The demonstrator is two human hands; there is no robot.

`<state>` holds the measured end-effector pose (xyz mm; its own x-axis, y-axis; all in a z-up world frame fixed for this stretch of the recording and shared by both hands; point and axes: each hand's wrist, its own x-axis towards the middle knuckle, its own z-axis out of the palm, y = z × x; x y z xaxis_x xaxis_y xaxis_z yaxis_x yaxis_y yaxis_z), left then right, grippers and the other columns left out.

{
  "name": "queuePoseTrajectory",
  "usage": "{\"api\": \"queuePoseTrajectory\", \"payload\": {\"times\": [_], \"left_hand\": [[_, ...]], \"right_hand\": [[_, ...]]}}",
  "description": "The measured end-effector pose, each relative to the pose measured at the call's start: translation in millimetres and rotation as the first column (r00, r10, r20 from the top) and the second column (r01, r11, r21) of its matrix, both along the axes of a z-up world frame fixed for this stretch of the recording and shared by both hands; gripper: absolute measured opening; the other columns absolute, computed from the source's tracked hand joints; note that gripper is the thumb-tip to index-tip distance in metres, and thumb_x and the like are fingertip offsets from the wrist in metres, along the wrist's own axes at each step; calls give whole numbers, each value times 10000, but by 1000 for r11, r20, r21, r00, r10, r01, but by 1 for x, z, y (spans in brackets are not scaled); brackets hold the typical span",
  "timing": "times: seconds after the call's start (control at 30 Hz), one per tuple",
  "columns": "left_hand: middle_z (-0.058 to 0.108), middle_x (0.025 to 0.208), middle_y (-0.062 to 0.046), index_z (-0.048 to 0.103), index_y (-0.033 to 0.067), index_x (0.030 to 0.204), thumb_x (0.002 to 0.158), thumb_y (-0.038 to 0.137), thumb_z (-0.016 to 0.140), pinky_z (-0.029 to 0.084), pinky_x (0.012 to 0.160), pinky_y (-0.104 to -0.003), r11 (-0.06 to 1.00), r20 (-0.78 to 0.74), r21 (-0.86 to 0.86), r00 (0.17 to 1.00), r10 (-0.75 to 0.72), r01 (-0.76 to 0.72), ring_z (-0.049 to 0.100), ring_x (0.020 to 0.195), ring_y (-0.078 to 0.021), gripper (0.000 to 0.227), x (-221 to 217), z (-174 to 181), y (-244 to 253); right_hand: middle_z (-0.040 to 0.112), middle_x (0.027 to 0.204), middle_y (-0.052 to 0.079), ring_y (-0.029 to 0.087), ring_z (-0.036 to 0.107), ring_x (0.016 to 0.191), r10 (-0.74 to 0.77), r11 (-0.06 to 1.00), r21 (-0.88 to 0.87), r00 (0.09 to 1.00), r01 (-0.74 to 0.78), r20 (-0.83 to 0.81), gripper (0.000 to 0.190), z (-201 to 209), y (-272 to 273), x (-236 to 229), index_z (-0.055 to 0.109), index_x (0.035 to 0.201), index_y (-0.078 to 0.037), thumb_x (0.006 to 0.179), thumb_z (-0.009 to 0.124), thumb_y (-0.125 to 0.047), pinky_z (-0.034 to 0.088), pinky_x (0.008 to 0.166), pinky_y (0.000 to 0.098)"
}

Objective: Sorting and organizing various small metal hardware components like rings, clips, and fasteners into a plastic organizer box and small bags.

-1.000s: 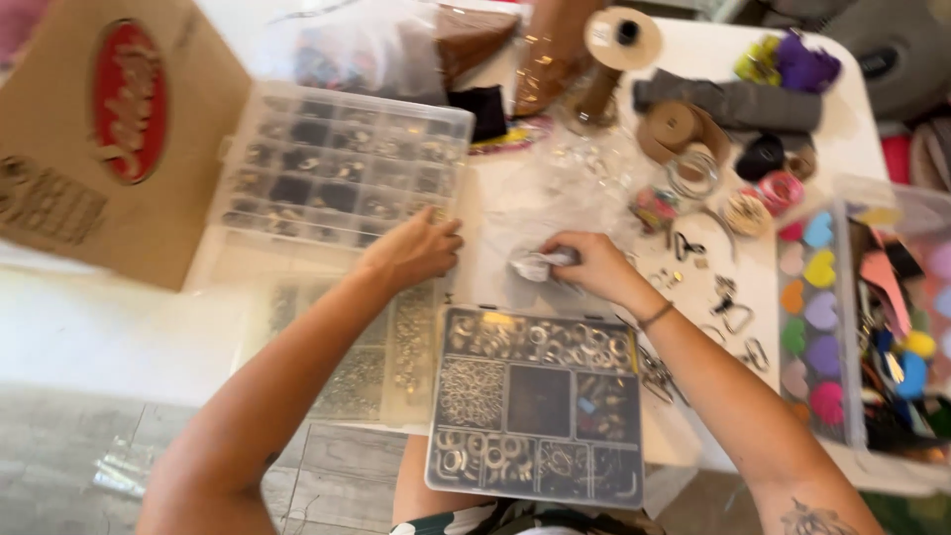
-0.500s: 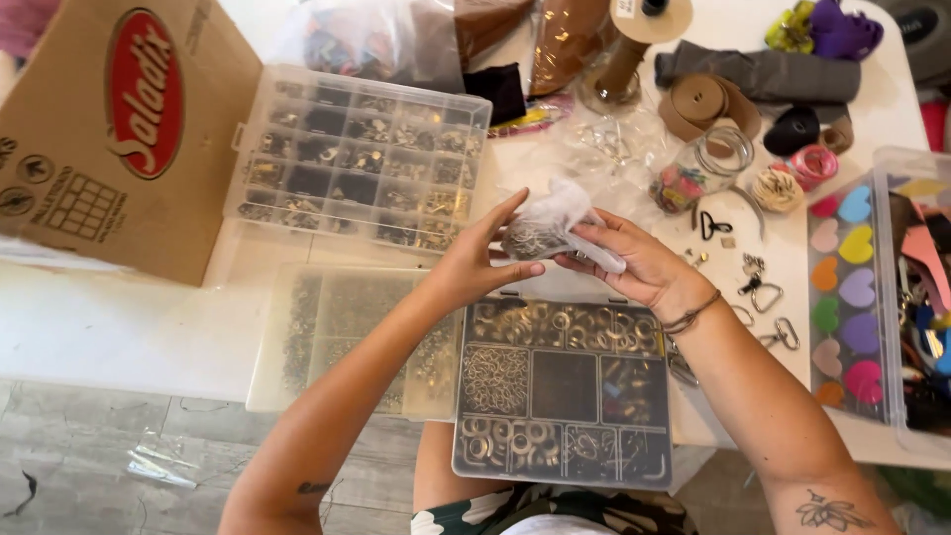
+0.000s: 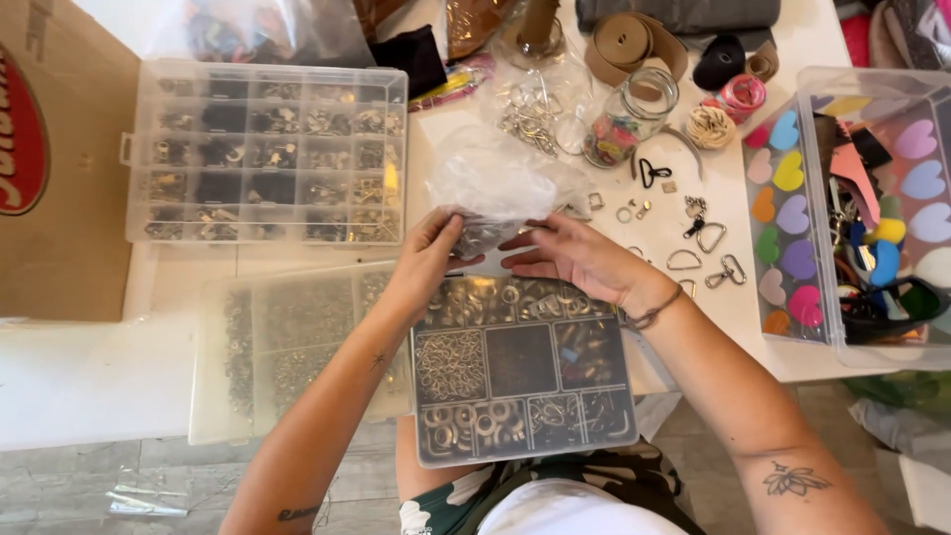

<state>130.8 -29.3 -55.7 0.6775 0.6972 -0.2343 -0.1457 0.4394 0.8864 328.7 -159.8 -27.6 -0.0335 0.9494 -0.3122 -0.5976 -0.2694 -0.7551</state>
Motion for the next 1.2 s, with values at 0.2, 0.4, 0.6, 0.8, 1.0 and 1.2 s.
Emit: {"api": "queuePoseTrajectory", "payload": {"times": [0.2, 0.4, 0.6, 0.8, 1.0, 1.2], "left_hand": [[661, 1054, -70, 696, 57, 1170, 1027, 63, 502, 655, 878, -531, 997, -63, 47, 995, 72, -69, 690, 993, -240, 242, -24, 18, -14], [606, 1134, -49, 638, 97, 1319, 893, -20, 472, 636, 841, -375, 980, -126, -104, 980, 156, -170, 649, 971, -193, 471, -65, 4, -43], [662, 1130, -100, 567, 8, 1416, 790, -68, 398, 462, 732, -257, 963, -67, -244, 993, 99, -113, 563, 853, -136, 654, -72, 34, -79], [640, 1159, -154, 619, 11, 1291, 760, -65, 388, 405, 594, -261, 964, 22, -260, 998, 60, -52, 516, 730, -152, 584, -67, 18, -95], [640, 1280, -241, 479, -58, 1443, 663, -50, 376, 632, 761, -372, 956, 212, -295, 976, 53, 12, 705, 953, -254, 787, -58, -8, -105], [677, 1283, -259, 419, 8, 1520, 866, 233, 416, 561, 972, -468, 965, 161, 254, 981, -103, 60, 643, 1222, -340, 692, -56, 46, -115]], "right_hand": [[690, 1204, 126, 260, 696, 1112, -44, 954, 212, 604, -210, 796, 424, 11, -29, -2, 687, 1245, -26, 848, 822, -88, 614, 942, 355], [675, 964, 38, 207, 675, 933, -182, 855, 193, 71, -481, 981, 214, 9, -46, 14, 725, 1064, -137, 873, 771, -222, 596, 825, 327], [641, 1064, 175, 251, 653, 922, -630, 776, 626, -96, -74, 770, 283, 73, -7, 92, 590, 1171, 52, 974, 622, 253, 559, 821, 335], [596, 1234, 243, 291, 700, 890, -688, 718, 677, -312, -159, 656, 365, 72, 1, 88, 563, 1322, 82, 1001, 694, 196, 620, 858, 362], [458, 1588, 189, 325, 621, 1136, -84, 850, 329, 512, -412, 855, 1189, 65, -68, -29, 309, 1608, -238, 598, 774, -658, 554, 877, 445], [761, 1066, 134, 322, 767, 935, -343, 902, 418, 414, -105, 843, 101, 61, -92, -57, 701, 962, -55, 877, 755, -67, 631, 779, 400]]}}
